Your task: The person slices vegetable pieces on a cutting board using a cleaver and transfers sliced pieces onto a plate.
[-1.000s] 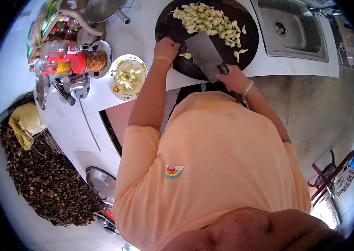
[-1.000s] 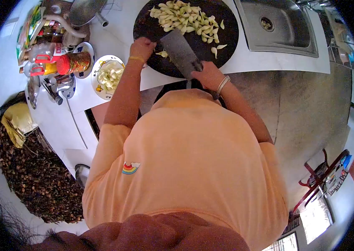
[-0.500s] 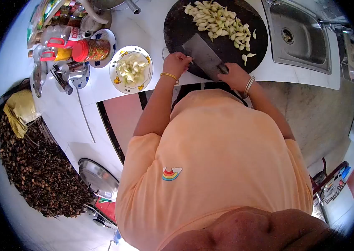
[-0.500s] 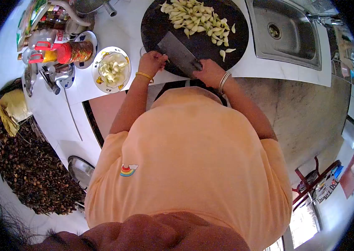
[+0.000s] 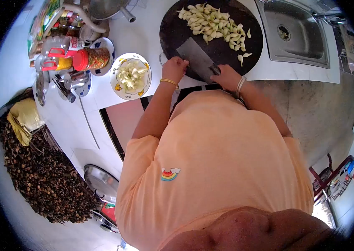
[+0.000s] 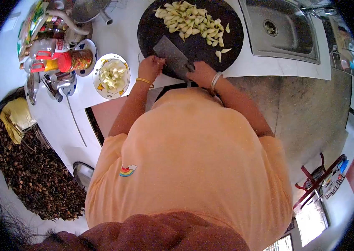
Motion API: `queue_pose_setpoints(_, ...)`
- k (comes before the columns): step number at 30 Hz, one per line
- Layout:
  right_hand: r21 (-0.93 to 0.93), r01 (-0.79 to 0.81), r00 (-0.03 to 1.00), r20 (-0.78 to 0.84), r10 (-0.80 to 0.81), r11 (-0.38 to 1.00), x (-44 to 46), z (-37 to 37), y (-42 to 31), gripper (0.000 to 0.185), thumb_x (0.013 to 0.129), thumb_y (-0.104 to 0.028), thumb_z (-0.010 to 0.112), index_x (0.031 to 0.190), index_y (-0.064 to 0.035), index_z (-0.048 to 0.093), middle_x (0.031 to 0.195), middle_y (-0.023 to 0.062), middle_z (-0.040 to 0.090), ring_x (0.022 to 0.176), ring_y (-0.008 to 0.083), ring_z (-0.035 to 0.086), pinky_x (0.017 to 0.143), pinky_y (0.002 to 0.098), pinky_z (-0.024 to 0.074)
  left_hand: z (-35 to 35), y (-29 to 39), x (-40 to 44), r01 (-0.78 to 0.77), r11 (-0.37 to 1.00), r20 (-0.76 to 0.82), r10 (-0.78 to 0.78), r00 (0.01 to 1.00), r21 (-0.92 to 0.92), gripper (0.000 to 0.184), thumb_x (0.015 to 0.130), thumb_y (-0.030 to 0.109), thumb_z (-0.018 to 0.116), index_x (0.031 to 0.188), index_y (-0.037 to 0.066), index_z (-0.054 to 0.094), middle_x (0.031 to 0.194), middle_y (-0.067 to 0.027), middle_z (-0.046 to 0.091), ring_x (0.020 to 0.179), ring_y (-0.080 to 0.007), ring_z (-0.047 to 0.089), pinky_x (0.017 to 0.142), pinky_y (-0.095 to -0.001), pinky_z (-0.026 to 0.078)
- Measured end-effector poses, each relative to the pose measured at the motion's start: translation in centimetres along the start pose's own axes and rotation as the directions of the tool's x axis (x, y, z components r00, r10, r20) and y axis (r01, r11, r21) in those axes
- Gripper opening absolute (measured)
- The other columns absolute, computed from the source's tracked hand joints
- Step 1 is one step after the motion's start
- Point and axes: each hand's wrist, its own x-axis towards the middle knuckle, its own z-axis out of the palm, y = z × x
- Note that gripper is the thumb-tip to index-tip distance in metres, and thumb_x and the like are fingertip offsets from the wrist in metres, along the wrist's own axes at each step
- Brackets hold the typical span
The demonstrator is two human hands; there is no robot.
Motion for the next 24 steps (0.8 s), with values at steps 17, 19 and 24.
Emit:
queue_pose_setpoints(17,0.491,0.010,0.962,-0.243,0.127,0.871,-4.8,-1.5,3.8,0.028,0.083,-0.022,0.067,0.085,0.0031,0.055,0.057,0.0061,0.055,0.041,0.0156,0.051,0.040,0.0318,0.0415,1.2,7.6,5.4,-0.270,0.864,-0.164,0.367,0.916,0.425,0.027,0.084,0.012,0.062,0.111,0.010,0.059,0.106,-0.0166,0.054,0.095,-0.0372,0.059,0.082,-0.0431,0.051)
queue_pose_setpoints(19,0.486,0.003,0.965,-0.230,0.124,0.874,-4.1,-1.1,3.6,0.029,0.083,-0.024,0.068,0.085,0.0026,0.055,0.057,0.0058,0.055,0.041,0.0154,0.051,0.040,0.0314,0.0409,1.0,6.3,5.1,-0.310,0.856,-0.175,0.409,0.896,0.414,0.029,0.084,0.013,0.063,0.112,0.009,0.057,0.106,-0.0165,0.054,0.095,-0.0370,0.059,0.082,-0.0431,0.051)
queue_pose_setpoints(24,0.512,0.021,0.974,-0.206,0.099,0.859,-3.1,-1.3,1.9,0.027,0.084,-0.021,0.068,0.086,0.0027,0.055,0.056,0.0056,0.055,0.041,0.0153,0.050,0.039,0.0308,0.0394,0.6,6.6,5.5,-0.406,0.799,-0.159,0.516,0.841,0.444,0.029,0.083,0.016,0.064,0.109,0.007,0.055,0.104,-0.0160,0.055,0.095,-0.0357,0.060,0.081,-0.0432,0.051)
